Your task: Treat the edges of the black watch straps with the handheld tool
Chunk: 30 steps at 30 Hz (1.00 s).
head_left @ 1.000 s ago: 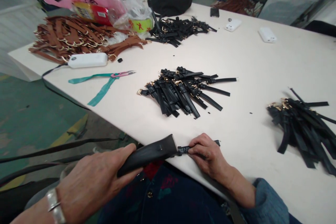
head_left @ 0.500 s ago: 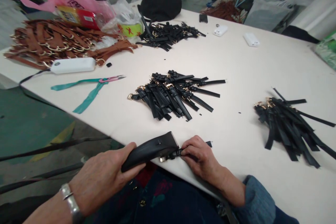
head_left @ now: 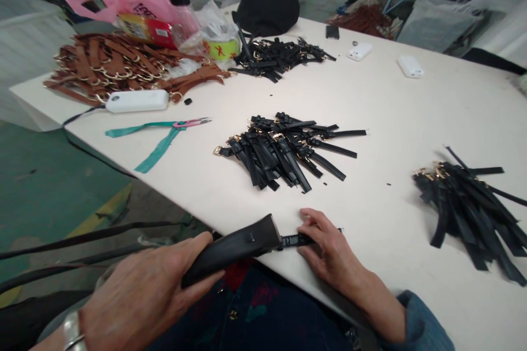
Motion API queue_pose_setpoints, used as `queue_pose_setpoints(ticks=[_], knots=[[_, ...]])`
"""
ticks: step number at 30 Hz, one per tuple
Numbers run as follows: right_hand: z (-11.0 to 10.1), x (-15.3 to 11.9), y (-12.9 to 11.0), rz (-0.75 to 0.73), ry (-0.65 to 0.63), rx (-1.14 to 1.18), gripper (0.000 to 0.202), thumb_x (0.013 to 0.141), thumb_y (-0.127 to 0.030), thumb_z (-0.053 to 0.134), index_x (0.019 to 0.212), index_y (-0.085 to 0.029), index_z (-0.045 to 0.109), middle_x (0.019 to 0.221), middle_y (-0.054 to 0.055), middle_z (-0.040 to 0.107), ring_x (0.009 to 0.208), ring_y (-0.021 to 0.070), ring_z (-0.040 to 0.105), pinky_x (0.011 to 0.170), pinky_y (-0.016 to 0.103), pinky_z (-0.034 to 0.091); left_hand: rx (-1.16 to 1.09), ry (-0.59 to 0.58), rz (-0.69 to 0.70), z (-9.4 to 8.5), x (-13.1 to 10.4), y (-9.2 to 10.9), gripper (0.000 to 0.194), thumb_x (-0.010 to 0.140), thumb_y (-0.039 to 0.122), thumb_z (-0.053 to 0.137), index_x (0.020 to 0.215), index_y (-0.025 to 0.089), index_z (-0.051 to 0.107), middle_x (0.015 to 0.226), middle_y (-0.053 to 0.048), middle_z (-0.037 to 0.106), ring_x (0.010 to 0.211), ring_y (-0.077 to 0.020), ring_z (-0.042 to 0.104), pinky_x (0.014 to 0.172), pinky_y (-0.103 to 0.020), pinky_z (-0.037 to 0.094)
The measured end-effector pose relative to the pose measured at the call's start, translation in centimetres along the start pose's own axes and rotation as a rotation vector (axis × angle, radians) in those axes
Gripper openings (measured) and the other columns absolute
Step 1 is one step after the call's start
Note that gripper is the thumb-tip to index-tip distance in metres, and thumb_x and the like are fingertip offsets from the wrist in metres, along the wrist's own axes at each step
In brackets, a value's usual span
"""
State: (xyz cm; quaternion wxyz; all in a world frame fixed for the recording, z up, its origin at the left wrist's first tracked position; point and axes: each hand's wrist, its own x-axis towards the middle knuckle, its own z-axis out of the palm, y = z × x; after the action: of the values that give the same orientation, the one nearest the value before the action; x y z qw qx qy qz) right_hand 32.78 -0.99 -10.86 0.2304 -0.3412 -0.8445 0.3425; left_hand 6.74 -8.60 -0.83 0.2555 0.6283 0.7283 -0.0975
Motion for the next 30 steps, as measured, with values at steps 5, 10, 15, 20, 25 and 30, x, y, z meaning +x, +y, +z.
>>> queue_pose_setpoints(ticks=[5, 10, 15, 20, 25, 30], knots=[[-0.6, 0.2, -0.1, 0.036, -0.044, -0.115, 0.023, 0.072, -0.019, 0.059, 0.095, -0.02, 0.055, 0.104, 0.009, 0.05, 0.093, 0.0222, 0.048, 0.078, 0.039, 0.045, 0.044, -0.084, 0.022, 0.2, -0.1, 0.3, 0.026, 0.075, 0.047, 0.039, 0.085, 0.029, 0.055, 0.077, 0.002, 0.065, 0.069, -0.0185, 0.061, 0.058, -0.027, 0.039], [-0.9, 0.7, -1.1, 0.026, -0.149, -0.104, 0.019, 0.075, -0.017, 0.056, 0.093, -0.021, 0.056, 0.091, 0.006, 0.053, 0.084, 0.0191, 0.05, 0.072, 0.034, 0.045, 0.043, -0.051, 0.004, 0.3, -0.1, 0.6, 0.021, 0.075, 0.041, 0.041, 0.085, 0.028, 0.055, 0.078, 0.002, 0.066, 0.072, -0.0179, 0.061, 0.06, -0.026, 0.04], [-0.7, 1.5, -1.4, 0.023, -0.184, -0.071, 0.014, 0.076, -0.02, 0.055, 0.089, -0.021, 0.057, 0.086, 0.004, 0.053, 0.076, 0.0153, 0.051, 0.067, 0.028, 0.043, 0.006, -0.02, 0.007, 0.4, -0.1, 0.6, 0.02, 0.074, 0.039, 0.043, 0.087, 0.029, 0.055, 0.079, 0.002, 0.066, 0.074, -0.0182, 0.061, 0.062, -0.026, 0.041], [0.0, 1.7, -1.3, 0.045, -0.223, -0.08, 0.006, 0.076, -0.024, 0.055, 0.079, -0.02, 0.057, 0.076, 0.002, 0.053, 0.067, 0.0124, 0.051, 0.059, 0.023, 0.039, -0.034, -0.013, 0.002, 0.9, -0.1, 0.4, 0.02, 0.074, 0.038, 0.043, 0.088, 0.03, 0.056, 0.08, 0.002, 0.067, 0.076, -0.0188, 0.062, 0.064, -0.027, 0.042], [1.2, 1.3, -1.6, 0.037, -0.196, -0.173, 0.01, 0.076, -0.03, 0.055, 0.074, -0.021, 0.055, 0.068, 0.0, 0.054, 0.061, 0.0112, 0.05, 0.054, 0.021, 0.034, -0.064, 0.013, 0.02, 1.5, 0.0, 0.2, 0.02, 0.074, 0.04, 0.042, 0.085, 0.029, 0.055, 0.079, 0.003, 0.066, 0.076, -0.0178, 0.061, 0.064, -0.025, 0.042], [0.1, 1.2, -0.7, 0.028, -0.154, -0.231, 0.013, 0.076, -0.035, 0.054, 0.082, -0.024, 0.059, 0.067, -0.001, 0.056, 0.058, 0.0114, 0.052, 0.053, 0.021, 0.035, -0.087, 0.146, 0.037, 2.2, -0.5, -0.5, 0.019, 0.073, 0.042, 0.043, 0.078, 0.028, 0.056, 0.073, 0.003, 0.066, 0.068, -0.0151, 0.061, 0.06, -0.022, 0.041]])
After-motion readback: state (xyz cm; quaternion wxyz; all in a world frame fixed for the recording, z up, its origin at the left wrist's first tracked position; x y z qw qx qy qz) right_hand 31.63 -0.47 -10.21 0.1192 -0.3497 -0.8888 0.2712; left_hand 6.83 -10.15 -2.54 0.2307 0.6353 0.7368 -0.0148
